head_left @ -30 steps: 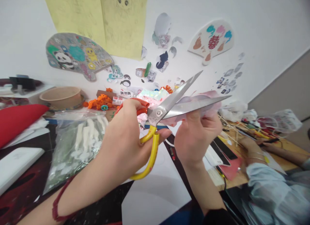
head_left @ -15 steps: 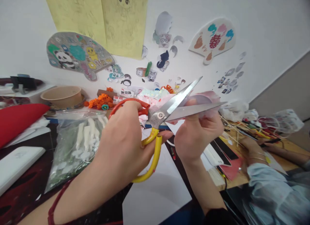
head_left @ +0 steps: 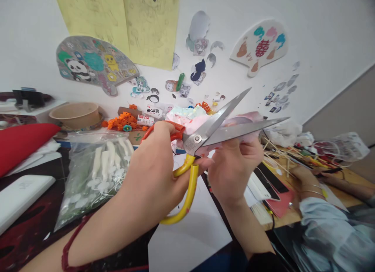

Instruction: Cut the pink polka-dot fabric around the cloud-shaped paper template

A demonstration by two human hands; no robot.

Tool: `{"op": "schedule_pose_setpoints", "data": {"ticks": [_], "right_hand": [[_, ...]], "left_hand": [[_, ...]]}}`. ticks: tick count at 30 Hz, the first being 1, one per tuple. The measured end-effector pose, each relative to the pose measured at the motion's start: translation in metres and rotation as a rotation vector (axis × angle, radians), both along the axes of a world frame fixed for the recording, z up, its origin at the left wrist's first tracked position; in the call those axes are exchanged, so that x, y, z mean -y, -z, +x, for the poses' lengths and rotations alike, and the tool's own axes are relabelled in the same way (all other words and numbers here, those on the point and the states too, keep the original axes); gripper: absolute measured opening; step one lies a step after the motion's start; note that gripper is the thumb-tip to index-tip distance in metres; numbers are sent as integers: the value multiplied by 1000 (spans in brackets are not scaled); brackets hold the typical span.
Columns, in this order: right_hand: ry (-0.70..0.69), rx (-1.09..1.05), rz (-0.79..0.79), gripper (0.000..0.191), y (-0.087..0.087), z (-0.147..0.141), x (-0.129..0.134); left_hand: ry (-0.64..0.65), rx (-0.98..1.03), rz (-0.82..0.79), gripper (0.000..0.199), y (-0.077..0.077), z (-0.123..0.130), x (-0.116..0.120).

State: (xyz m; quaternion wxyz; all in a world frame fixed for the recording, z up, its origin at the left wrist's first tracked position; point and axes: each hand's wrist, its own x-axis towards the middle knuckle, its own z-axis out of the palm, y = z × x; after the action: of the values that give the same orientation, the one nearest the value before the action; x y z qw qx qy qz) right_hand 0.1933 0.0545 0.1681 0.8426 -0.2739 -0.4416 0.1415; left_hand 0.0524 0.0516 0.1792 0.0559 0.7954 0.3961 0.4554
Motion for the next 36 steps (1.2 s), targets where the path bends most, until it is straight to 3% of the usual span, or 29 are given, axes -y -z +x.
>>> {"op": "schedule_pose_setpoints", "data": {"ticks": [9, 15, 25, 36], "right_hand": [[-76, 32, -125, 17, 0, -3, 8], [-142, -31, -114, 18, 1, -4, 11], [-141, -78, -178, 28, -3, -8, 15], [-176, -177, -157, 23, -1, -12, 15]], "left_hand": [[35, 35, -73, 32, -5, 1, 3], [4, 10, -104, 32, -6, 0, 5], [-64, -87, 44, 32, -3, -1, 7], [-64, -105, 124, 33, -1, 2, 7]]}}
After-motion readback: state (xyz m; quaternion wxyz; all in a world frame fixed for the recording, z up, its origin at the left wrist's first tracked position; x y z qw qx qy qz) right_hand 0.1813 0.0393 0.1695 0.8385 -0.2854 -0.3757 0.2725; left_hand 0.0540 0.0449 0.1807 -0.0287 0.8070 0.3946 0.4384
